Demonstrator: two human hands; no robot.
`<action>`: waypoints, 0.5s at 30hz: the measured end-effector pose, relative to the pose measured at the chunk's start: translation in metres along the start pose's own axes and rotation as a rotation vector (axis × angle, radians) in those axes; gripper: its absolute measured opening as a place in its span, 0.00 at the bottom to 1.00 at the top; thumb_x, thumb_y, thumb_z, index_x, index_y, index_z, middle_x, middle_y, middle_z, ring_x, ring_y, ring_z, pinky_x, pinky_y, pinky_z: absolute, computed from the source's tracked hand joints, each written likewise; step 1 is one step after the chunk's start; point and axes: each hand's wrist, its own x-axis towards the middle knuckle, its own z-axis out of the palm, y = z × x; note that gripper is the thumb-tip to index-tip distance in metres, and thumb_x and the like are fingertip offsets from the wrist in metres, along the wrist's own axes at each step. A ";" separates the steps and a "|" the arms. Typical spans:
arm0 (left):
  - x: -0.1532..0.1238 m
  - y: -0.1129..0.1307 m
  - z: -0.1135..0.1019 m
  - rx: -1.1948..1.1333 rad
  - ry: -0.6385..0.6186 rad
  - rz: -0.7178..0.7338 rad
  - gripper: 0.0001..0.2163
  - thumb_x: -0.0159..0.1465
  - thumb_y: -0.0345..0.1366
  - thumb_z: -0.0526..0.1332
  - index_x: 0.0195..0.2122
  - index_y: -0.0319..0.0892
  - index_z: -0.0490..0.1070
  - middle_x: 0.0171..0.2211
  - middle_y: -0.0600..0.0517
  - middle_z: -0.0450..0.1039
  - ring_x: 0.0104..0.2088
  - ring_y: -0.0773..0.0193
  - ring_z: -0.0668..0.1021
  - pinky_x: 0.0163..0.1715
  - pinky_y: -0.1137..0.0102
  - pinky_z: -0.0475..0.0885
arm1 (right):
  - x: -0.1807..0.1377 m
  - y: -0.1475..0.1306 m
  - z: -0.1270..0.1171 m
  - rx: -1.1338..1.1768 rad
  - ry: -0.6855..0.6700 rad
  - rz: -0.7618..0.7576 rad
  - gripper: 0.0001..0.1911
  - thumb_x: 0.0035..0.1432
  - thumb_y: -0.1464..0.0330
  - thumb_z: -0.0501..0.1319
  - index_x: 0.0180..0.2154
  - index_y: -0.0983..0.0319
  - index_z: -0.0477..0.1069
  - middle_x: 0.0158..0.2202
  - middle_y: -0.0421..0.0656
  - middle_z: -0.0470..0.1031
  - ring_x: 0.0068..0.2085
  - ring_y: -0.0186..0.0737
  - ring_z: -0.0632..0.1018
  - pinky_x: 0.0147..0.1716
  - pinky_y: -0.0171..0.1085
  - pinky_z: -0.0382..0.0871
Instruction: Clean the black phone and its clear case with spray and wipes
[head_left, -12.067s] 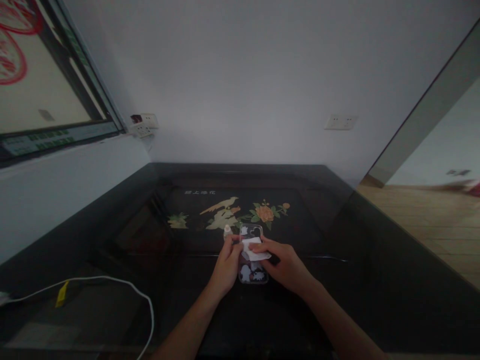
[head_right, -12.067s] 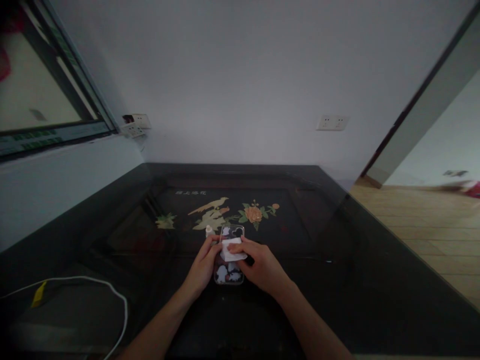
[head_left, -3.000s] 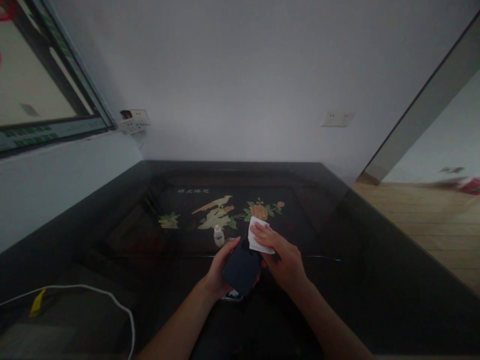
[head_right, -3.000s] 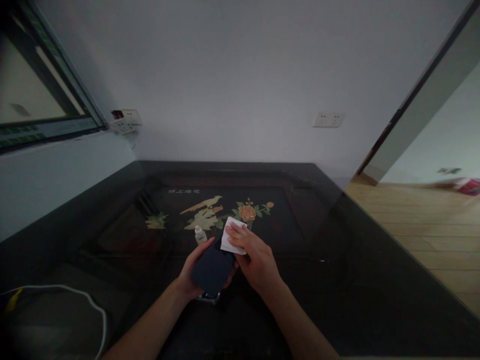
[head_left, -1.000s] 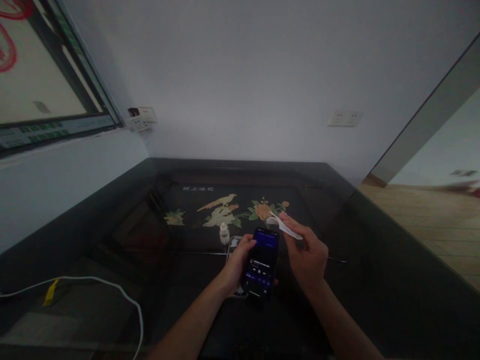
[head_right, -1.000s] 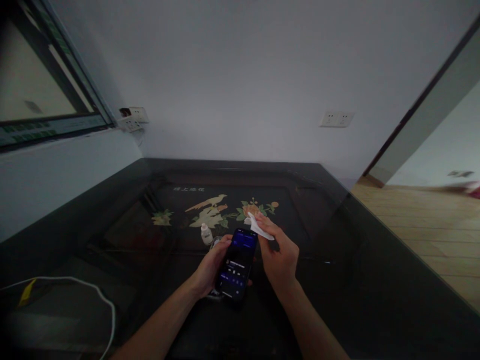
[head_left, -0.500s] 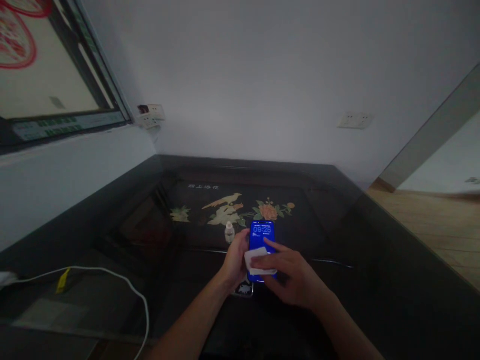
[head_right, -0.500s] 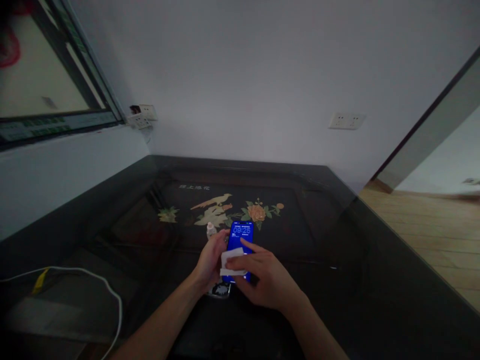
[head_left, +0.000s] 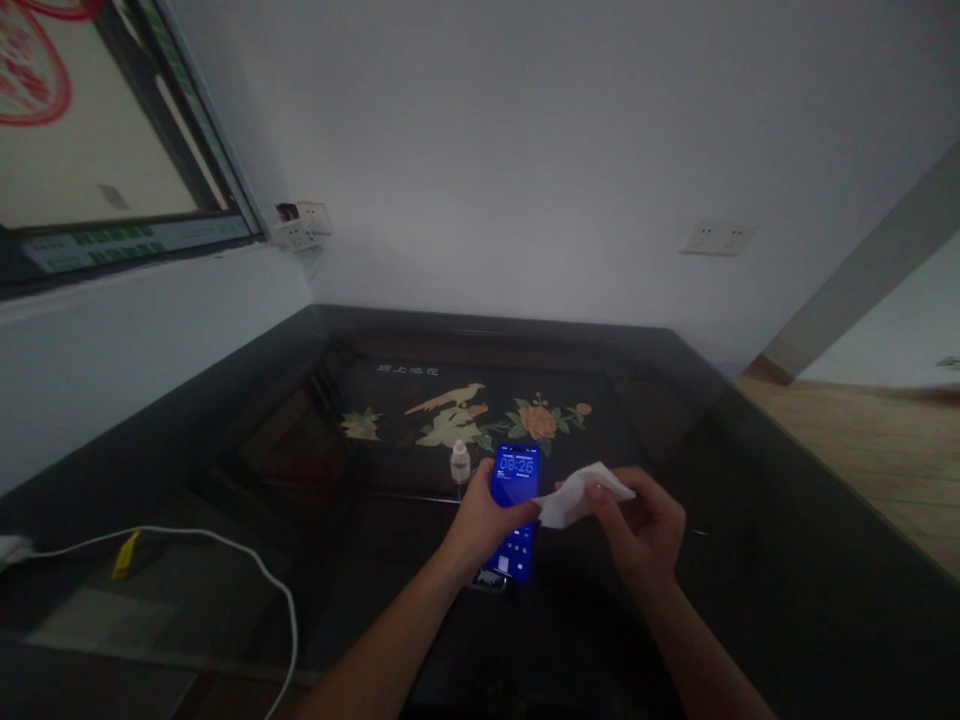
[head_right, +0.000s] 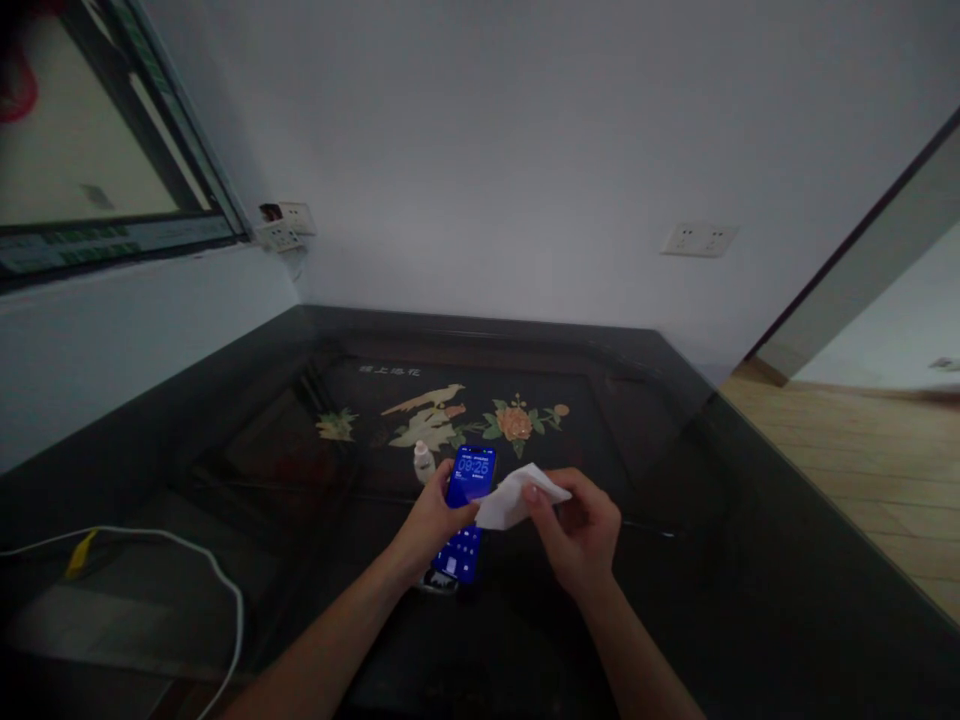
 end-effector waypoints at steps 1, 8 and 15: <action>0.000 0.000 0.000 0.029 0.011 0.025 0.27 0.45 0.36 0.79 0.44 0.41 0.70 0.36 0.51 0.78 0.34 0.60 0.77 0.39 0.69 0.69 | 0.002 0.000 0.001 0.022 0.046 0.032 0.05 0.60 0.65 0.68 0.33 0.59 0.77 0.26 0.41 0.79 0.25 0.40 0.79 0.22 0.35 0.74; -0.002 0.006 0.001 0.202 0.017 0.119 0.28 0.48 0.39 0.78 0.47 0.41 0.71 0.41 0.47 0.78 0.40 0.55 0.78 0.43 0.66 0.69 | 0.006 -0.001 0.006 -0.034 0.162 0.113 0.08 0.59 0.62 0.69 0.33 0.61 0.77 0.27 0.41 0.79 0.25 0.39 0.79 0.22 0.33 0.74; -0.002 0.005 0.001 0.197 0.002 0.046 0.33 0.44 0.39 0.80 0.50 0.41 0.71 0.45 0.43 0.78 0.43 0.52 0.79 0.45 0.62 0.73 | 0.009 -0.004 0.007 -0.089 0.190 0.128 0.11 0.58 0.61 0.70 0.32 0.62 0.77 0.25 0.40 0.78 0.24 0.37 0.78 0.21 0.32 0.72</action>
